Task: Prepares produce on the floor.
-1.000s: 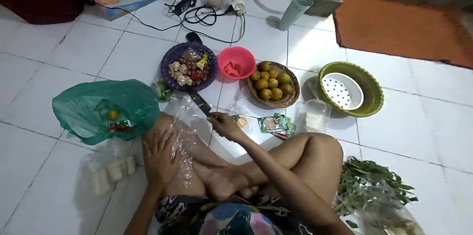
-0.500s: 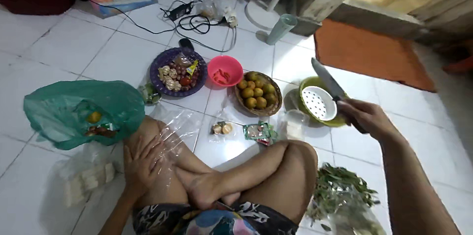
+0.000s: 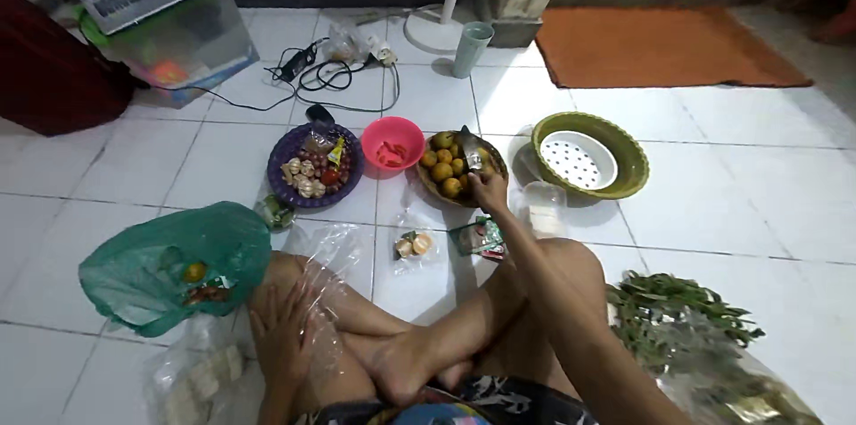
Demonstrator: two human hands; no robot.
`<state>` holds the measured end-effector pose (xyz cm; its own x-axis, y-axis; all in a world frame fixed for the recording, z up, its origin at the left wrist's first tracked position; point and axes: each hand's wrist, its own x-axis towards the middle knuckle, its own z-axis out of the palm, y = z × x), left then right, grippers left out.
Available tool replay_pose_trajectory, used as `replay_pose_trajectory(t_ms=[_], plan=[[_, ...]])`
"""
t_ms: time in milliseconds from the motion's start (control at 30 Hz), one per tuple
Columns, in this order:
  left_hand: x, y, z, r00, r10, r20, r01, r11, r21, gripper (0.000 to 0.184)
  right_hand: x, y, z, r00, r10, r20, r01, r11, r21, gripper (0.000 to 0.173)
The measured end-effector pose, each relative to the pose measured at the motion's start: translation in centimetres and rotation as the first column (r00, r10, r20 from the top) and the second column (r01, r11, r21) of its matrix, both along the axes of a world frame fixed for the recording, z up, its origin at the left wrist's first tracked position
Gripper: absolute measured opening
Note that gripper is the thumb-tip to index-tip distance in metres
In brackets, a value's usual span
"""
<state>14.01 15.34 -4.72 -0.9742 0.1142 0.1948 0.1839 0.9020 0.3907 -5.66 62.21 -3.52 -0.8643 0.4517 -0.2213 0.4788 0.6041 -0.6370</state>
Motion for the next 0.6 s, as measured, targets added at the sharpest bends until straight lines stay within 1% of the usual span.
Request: replay_pose_trajectory(t_ms=[67, 133, 167, 200, 233, 267, 300, 333, 367, 400, 433, 467, 500, 533, 567, 600], plan=[[-0.3, 0.3, 0.1, 1.0, 0.02, 0.014, -0.02, 1.0, -0.003, 0.056, -0.3, -0.9, 0.7, 0.999, 0.0, 0.035, -0.002, 0.998, 0.065, 0.042], [-0.3, 0.5, 0.4, 0.999, 0.032, 0.029, -0.032, 0.999, -0.005, 0.054, 0.3, -1.2, 1.4, 0.998, -0.025, 0.062, 0.02, 0.996, 0.082, 0.05], [-0.3, 0.7, 0.7, 0.998, 0.042, 0.037, -0.042, 0.999, -0.007, 0.053, 1.1, -1.6, 1.6, 0.998, -0.052, 0.029, 0.05, 0.995, 0.084, 0.055], [-0.3, 1.0, 1.1, 0.997, 0.055, 0.053, -0.054, 0.998, -0.013, 0.053, 2.1, -2.3, 2.1, 0.996, -0.079, -0.042, 0.083, 0.991, 0.107, 0.055], [-0.3, 1.5, 1.8, 0.996, 0.063, 0.069, -0.062, 0.998, -0.024, 0.054, 3.3, -3.3, 2.6, 0.989, -0.079, -0.124, 0.095, 0.987, 0.13, 0.051], [-0.3, 2.2, 2.6, 0.996, 0.063, 0.065, -0.061, 0.998, -0.033, 0.053, 4.6, -4.7, 3.0, 0.982, -0.039, -0.186, 0.065, 0.989, 0.136, 0.045], [-0.4, 3.0, 3.5, 0.998, 0.048, 0.048, -0.047, 0.999, -0.025, 0.052, 6.2, -6.6, 3.1, 0.978, 0.033, -0.208, -0.011, 0.994, 0.106, 0.042], [-0.5, 4.0, 4.1, 0.999, 0.028, 0.016, -0.028, 0.999, 0.022, 0.05, 7.8, -8.7, 2.8, 0.974, 0.123, -0.188, -0.123, 0.992, 0.011, 0.041], [-0.8, 5.0, 4.6, 1.0, 0.013, 0.01, -0.014, 0.992, 0.122, 0.049, 9.3, -10.8, 2.2, 0.967, 0.213, -0.14, -0.234, 0.961, -0.15, 0.044], [-1.2, 6.2, 4.9, 1.0, 0.002, 0.026, -0.009, 0.959, 0.284, 0.05, 10.6, -13.0, 1.7, 0.96, 0.268, -0.082, -0.28, 0.891, -0.357, 0.05], [-1.8, 7.4, 5.3, 0.997, 0.015, 0.074, -0.049, 0.878, 0.477, 0.05, 11.6, -15.1, 1.4, 0.958, 0.287, -0.01, -0.244, 0.794, -0.558, 0.058], [-2.5, 8.8, 5.9, 0.985, 0.067, 0.156, -0.154, 0.743, 0.652, 0.047, 12.1, -16.8, 1.5, 0.955, 0.286, 0.072, -0.148, 0.676, -0.722, 0.064], [-3.4, 10.1, 6.2, 0.958, 0.107, 0.264, -0.278, 0.551, 0.787, 0.045, 12.3, -18.2, 1.7, 0.959, 0.257, 0.122, -0.053, 0.581, -0.812, 0.067], [-4.3, 10.6, 6.0, 0.941, 0.055, 0.335, -0.33, 0.37, 0.868, 0.047, 12.3, -19.2, 2.1, 0.97, 0.203, 0.134, 0.009, 0.521, -0.854, 0.068], [-5.2, 10.7, 5.7, 0.921, -0.114, 0.372, -0.347, 0.192, 0.918, 0.056, 12.2, -19.9, 2.5, 0.983, 0.138, 0.122, 0.039, 0.488, -0.872, 0.067], [-6.0, 11.2, 5.5, 0.899, -0.212, 0.384, -0.382, 0.051, 0.923, 0.06, 11.9, -20.4, 2.9, 0.991, 0.078, 0.105, 0.056, 0.469, -0.881, 0.065]])
